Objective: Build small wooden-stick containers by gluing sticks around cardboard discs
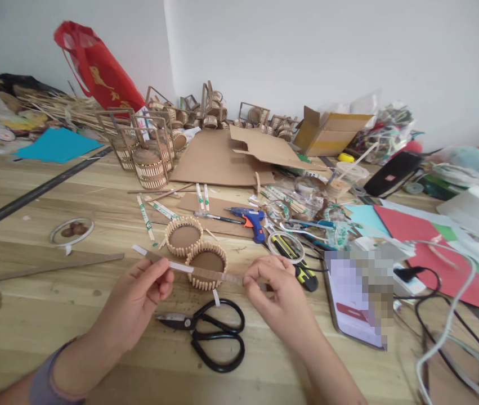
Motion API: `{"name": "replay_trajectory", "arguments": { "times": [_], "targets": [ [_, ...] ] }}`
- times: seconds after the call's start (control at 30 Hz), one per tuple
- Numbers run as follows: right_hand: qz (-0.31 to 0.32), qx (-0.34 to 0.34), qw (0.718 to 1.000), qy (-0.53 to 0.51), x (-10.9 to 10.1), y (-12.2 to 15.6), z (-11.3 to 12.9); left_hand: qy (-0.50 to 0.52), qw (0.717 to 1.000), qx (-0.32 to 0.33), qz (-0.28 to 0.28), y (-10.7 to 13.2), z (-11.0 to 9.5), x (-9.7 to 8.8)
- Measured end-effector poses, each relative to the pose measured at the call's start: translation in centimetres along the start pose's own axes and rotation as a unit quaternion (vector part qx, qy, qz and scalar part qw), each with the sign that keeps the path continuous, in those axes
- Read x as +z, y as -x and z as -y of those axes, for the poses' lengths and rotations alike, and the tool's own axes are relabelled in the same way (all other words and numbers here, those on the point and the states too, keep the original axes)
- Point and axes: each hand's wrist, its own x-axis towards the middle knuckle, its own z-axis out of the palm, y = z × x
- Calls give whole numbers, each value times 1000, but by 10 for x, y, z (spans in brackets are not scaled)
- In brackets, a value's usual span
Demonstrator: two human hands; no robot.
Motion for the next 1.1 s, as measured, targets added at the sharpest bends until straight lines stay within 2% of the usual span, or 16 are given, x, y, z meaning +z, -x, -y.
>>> {"name": "replay_trajectory", "arguments": {
  "times": [0.17, 0.23, 0.3, 0.4, 0.5, 0.63, 0.83, 0.93, 1.0, 1.1],
  "targets": [
    [-87, 9, 996, 21, -3, 0, -6, 6, 1000, -29, -1, 2, 4, 3],
    [-134, 0, 989, 64, -2, 2, 1, 1, 999, -39, 7, 3, 7, 3],
    [-154, -34, 981, 115, 2, 5, 13, -13, 998, -48, 27, 5, 11, 4],
    [-121, -94, 978, 144, 10, 8, 36, -38, 996, -57, 65, 9, 18, 3],
    [-64, -112, 984, 124, 19, 11, 52, -61, 991, -57, 103, 15, 25, 3],
    [-23, -94, 991, 90, 21, 12, 55, -101, 985, -41, 135, 18, 30, 2],
    [10, -20, 999, 27, 12, 11, 52, -133, 982, -52, 125, 14, 31, 2],
    [20, -12, 999, 28, 10, 10, 49, -131, 982, -58, 122, 13, 31, 2],
    [4, -29, 998, 48, 11, 9, 50, -127, 983, -63, 119, 12, 30, 3],
    [-85, -66, 991, 81, 17, 10, 57, -114, 986, -64, 108, 13, 30, 3]
  ]
}}
